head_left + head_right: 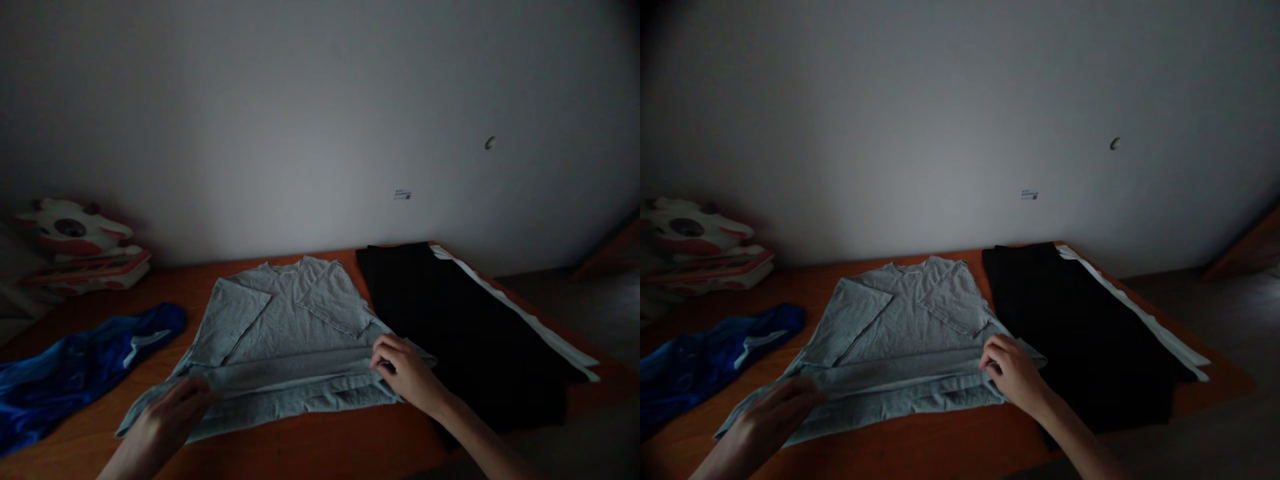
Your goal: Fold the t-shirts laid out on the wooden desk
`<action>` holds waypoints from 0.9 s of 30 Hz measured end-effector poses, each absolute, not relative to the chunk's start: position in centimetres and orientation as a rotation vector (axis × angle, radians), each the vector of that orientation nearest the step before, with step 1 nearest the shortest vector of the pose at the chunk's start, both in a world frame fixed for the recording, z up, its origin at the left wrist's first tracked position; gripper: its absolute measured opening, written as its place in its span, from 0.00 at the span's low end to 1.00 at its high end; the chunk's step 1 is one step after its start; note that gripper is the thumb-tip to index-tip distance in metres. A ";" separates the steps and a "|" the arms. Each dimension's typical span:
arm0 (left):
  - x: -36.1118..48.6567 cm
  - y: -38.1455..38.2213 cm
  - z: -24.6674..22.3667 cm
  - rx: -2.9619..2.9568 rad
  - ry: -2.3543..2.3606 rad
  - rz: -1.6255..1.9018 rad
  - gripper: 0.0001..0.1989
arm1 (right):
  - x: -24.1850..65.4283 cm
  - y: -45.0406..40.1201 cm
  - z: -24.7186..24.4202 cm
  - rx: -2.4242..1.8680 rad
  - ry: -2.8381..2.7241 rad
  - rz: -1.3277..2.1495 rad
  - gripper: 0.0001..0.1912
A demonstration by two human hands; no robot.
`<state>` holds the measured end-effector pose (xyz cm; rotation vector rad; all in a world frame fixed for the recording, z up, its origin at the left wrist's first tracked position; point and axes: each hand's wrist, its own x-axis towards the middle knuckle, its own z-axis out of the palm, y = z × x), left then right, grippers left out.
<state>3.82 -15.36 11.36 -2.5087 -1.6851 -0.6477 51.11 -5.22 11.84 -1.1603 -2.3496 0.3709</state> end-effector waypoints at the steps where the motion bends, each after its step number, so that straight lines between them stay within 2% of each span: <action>1: 3.7 -15.6 11.3 -2.526 -1.644 -0.677 0.14 | 51.2 -5.4 11.6 -1.125 -2.384 0.290 0.15; 5: 3.2 -16.4 10.7 -2.583 -1.553 -0.624 0.18 | 51.7 -6.1 11.2 -0.984 -2.600 0.088 0.13; 13: -0.1 -16.7 9.9 -2.621 -1.451 -0.353 0.14 | 53.3 -6.9 12.4 -0.953 -2.730 0.116 0.09; 17: -1.3 -16.2 11.0 -2.649 -1.369 -0.234 0.17 | 53.6 -6.8 13.0 -1.005 -2.764 0.127 0.12; 22: -2.0 -16.2 10.5 -2.639 -1.404 -0.238 0.29 | 52.7 -6.9 12.4 -1.110 -2.744 0.063 0.12; 27: -3.6 -16.7 8.7 -2.610 -1.492 -0.325 0.25 | 53.0 -6.8 12.1 -1.188 -2.612 0.168 0.08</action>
